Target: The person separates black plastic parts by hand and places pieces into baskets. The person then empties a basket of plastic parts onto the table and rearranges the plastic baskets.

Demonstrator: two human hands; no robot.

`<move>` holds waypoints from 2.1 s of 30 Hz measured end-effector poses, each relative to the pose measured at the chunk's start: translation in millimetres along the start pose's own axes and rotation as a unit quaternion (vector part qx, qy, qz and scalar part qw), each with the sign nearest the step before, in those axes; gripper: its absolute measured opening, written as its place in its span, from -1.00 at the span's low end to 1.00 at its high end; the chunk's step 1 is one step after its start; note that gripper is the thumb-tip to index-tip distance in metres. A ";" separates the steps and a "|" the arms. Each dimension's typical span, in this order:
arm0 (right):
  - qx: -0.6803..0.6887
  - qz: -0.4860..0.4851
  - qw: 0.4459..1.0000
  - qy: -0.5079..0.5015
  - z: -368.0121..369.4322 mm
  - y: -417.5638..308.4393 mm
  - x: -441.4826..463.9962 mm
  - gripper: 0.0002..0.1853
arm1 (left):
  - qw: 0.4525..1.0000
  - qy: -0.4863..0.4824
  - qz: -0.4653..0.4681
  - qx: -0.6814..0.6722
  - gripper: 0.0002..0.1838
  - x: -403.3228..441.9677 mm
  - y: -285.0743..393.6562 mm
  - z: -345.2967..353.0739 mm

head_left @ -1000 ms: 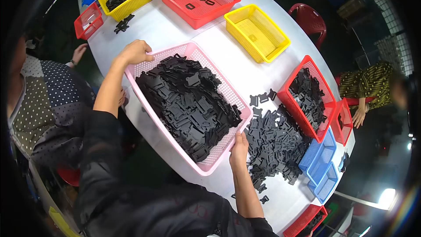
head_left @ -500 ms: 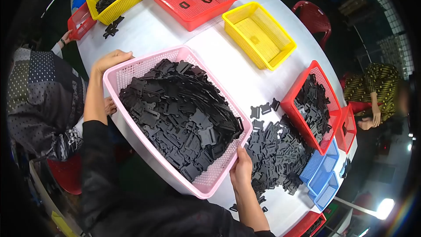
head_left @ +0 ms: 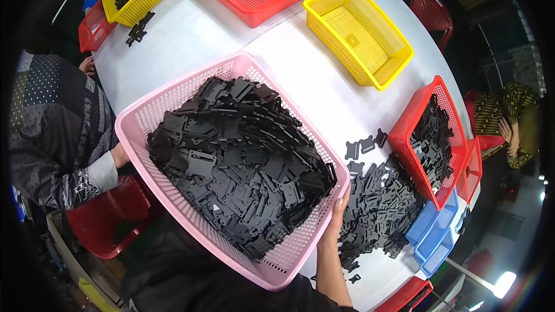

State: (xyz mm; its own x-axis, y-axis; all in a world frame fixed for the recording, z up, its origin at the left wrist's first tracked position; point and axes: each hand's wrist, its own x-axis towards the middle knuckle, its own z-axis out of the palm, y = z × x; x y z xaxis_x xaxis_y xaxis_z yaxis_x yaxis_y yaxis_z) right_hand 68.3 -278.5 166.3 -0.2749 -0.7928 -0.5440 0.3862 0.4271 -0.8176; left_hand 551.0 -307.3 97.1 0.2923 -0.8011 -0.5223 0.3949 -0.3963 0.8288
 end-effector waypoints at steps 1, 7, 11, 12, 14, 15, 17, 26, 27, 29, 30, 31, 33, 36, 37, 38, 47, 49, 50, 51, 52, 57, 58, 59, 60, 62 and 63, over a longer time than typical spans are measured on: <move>0.076 0.031 0.997 0.008 5.4 7.9 9.6 -0.50 | 0.999 -0.014 -0.002 0.048 -0.59 2.1 10.5 -8.5; 0.191 0.112 0.975 0.016 1.2 15.8 22.7 -0.54 | 0.828 -0.189 0.051 0.526 -0.61 37.8 108.1 -50.4; 0.199 0.118 0.972 0.036 -1.8 18.8 24.5 -0.55 | 0.649 -0.327 0.188 0.660 -0.61 63.8 180.2 -45.4; 0.204 0.127 0.970 0.034 -4.3 21.4 26.7 -0.55 | 0.734 -0.325 0.157 0.575 -0.65 58.8 192.0 -23.0; 0.216 0.138 0.966 0.031 -6.5 25.1 30.2 -0.51 | 0.889 -0.279 0.061 0.357 -0.73 36.3 209.5 39.8; 0.203 0.128 0.970 0.034 -1.1 18.8 29.4 -0.49 | 0.850 -0.299 0.091 0.423 -0.75 37.4 212.3 51.3; 0.180 0.108 0.977 0.035 12.6 2.5 28.6 -0.46 | 0.767 -0.348 0.127 0.524 -0.81 52.0 220.3 69.6; 0.189 0.137 0.971 0.041 4.8 10.9 52.2 -0.50 | 0.393 -0.517 0.337 0.682 -0.79 110.2 218.6 257.2; 0.178 0.124 0.975 0.052 4.0 14.6 54.5 -0.50 | 0.385 -0.537 0.339 0.670 -0.79 123.9 208.8 279.2; 0.204 0.134 0.970 0.006 -6.1 29.9 62.1 -0.54 | 0.302 -0.574 0.437 0.623 -0.75 148.2 184.0 317.8; 0.249 0.161 0.954 -0.051 -22.8 45.0 67.1 -0.55 | 0.300 -0.596 0.433 0.606 -0.74 158.4 172.5 334.7; 0.293 0.186 0.932 -0.107 -15.4 31.5 62.4 -0.56 | 0.297 -0.617 0.430 0.588 -0.72 163.3 160.9 351.7; 0.281 0.160 0.946 0.030 -0.3 21.1 57.5 -0.65 | 0.377 -0.590 0.378 0.605 -0.53 163.0 136.4 381.3; 0.272 0.170 0.947 0.032 -10.0 33.2 69.9 -0.68 | 0.297 -0.588 0.542 0.522 -0.16 199.9 92.5 410.5; 0.269 0.172 0.947 0.032 -12.6 37.6 74.5 -0.69 | 0.318 -0.572 0.550 0.518 -0.10 210.3 77.6 416.3; 0.259 0.171 0.950 0.042 -10.8 35.7 74.2 -0.70 | 0.340 -0.558 0.557 0.513 -0.04 223.5 64.7 423.0; 0.219 0.196 0.954 0.061 -19.7 42.0 79.2 -0.71 | 0.321 -0.344 0.459 0.753 -0.57 216.1 48.5 504.6; 0.203 0.163 0.965 0.027 -6.8 24.2 68.4 -0.62 | 0.313 -0.268 0.465 0.784 -0.57 160.4 94.1 530.2; 0.194 0.169 0.966 0.022 -4.1 18.0 65.7 -0.60 | 0.293 -0.232 0.472 0.798 -0.55 145.6 105.8 538.1; 0.185 0.178 0.966 0.025 -1.3 12.7 63.8 -0.59 | 0.326 -0.310 0.450 0.771 -0.55 157.6 115.5 545.3; 0.176 0.188 0.966 0.029 1.4 7.4 61.9 -0.57 | 0.323 -0.326 0.454 0.764 -0.55 167.7 122.0 552.1; 0.236 0.218 0.945 -0.061 -7.3 14.3 64.4 -0.46 | 0.326 -0.341 0.441 0.764 -0.54 149.9 164.6 514.5; 0.252 0.235 0.936 -0.074 -9.5 17.1 66.1 -0.44 | 0.330 -0.346 0.436 0.763 -0.54 141.5 177.0 499.8; 0.268 0.251 0.926 -0.086 -12.3 20.3 67.5 -0.43 | 0.335 -0.351 0.427 0.764 -0.54 137.6 186.1 485.0; 0.238 0.260 0.932 -0.084 -20.3 30.7 71.5 -0.37 | 0.339 -0.355 0.417 0.765 -0.53 133.8 195.8 470.1; 0.352 0.296 0.880 -0.118 -18.2 17.5 64.4 -0.44 | 0.355 -0.362 0.390 0.769 -0.53 122.8 215.6 433.1; 0.365 0.321 0.868 -0.104 -16.1 6.6 58.4 -0.44 | 0.365 -0.365 0.373 0.771 -0.53 118.6 223.9 412.9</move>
State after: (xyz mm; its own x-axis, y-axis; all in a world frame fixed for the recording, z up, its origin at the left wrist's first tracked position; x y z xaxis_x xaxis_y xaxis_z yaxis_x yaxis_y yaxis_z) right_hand 40.7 -315.0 126.1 0.3391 -0.5864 -0.7356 0.8766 0.4808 0.0209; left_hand 314.4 -676.3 303.5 -0.7147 -0.6273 -0.3092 -0.6815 0.7240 0.1064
